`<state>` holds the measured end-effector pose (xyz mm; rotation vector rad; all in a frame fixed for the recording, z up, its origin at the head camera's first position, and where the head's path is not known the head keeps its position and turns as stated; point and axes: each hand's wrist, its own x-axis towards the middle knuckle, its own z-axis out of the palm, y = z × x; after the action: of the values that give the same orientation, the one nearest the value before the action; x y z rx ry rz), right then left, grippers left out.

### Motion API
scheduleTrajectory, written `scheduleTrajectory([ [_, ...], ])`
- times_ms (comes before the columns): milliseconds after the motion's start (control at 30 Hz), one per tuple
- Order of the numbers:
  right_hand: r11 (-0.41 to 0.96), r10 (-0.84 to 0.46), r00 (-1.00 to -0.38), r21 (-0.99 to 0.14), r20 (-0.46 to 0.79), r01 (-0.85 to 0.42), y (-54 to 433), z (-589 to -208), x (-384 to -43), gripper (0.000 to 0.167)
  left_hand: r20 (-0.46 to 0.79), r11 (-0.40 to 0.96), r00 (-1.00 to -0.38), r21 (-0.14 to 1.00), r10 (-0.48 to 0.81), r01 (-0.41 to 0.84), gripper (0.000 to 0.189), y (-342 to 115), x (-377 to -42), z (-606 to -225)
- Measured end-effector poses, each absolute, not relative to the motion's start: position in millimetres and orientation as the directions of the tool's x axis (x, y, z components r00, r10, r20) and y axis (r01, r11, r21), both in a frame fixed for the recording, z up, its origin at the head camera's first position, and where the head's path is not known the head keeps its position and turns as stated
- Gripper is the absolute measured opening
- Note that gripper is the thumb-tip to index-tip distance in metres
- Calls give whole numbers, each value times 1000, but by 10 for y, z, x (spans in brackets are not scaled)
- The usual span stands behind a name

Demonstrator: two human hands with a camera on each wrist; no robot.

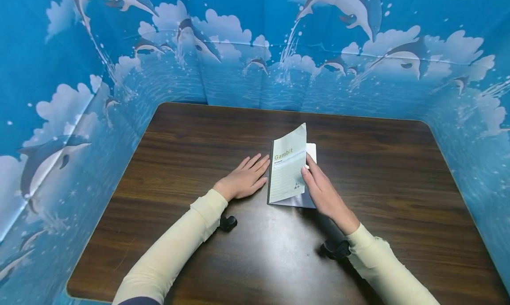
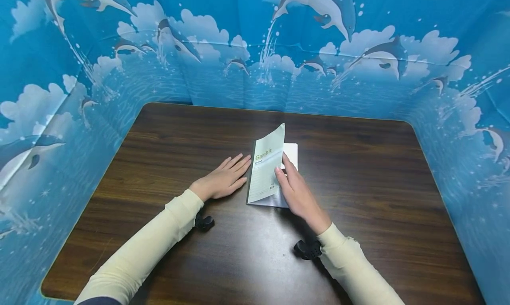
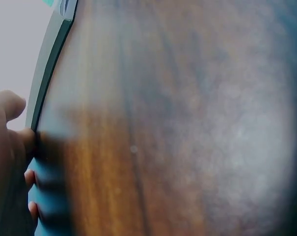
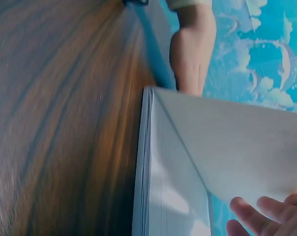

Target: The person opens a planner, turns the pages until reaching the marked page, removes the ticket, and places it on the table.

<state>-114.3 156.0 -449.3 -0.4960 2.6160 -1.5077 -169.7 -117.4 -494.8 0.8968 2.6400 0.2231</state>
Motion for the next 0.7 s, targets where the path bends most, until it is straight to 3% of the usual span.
scheduleTrajectory([
  [333,380,-473,-857,-830,204,-408,1353,-4502,-1072,63,-219,766,-740,294,636,572,60,-1295,-1766,-4924],
  [700,442,-554,-823,-794,124,-418,1152,-4514,-1047,71,-188,807,-804,334,564,488,57,-1601,-1744,-4940],
])
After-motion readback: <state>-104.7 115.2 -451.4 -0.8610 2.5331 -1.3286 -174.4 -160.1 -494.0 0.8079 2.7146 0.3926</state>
